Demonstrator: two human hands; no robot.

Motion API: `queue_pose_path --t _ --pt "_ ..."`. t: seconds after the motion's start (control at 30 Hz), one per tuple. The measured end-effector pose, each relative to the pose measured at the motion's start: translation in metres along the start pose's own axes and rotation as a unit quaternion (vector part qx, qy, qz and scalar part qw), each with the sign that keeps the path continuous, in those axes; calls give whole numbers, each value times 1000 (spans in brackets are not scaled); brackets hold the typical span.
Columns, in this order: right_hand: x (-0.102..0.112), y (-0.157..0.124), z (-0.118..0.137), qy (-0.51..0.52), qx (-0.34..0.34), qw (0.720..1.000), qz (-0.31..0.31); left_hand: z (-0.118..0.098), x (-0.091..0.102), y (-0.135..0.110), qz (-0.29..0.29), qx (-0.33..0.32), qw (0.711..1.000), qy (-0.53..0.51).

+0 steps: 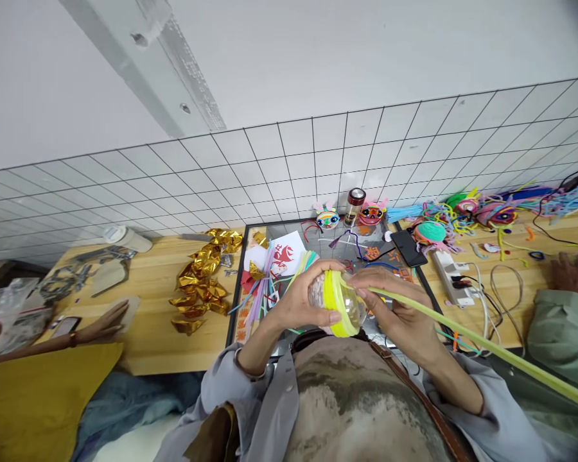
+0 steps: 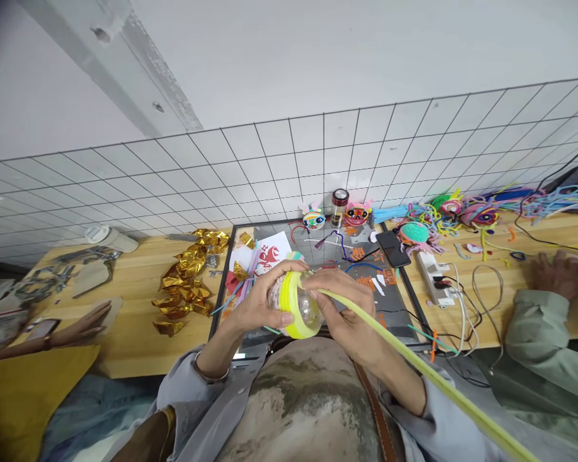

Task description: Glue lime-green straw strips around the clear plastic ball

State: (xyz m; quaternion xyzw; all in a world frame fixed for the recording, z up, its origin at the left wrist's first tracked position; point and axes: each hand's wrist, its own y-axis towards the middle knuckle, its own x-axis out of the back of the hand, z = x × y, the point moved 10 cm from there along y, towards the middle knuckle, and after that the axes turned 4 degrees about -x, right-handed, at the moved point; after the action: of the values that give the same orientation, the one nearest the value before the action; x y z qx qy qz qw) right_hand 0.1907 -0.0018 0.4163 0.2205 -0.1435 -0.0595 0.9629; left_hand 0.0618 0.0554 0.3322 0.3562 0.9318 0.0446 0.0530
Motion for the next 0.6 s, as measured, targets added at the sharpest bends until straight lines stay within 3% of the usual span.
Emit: queue_pose_path --t 0.6 --pt "1 -3 -2 7 9 1000 -14 0 2 0 -21 -25 999 -28"
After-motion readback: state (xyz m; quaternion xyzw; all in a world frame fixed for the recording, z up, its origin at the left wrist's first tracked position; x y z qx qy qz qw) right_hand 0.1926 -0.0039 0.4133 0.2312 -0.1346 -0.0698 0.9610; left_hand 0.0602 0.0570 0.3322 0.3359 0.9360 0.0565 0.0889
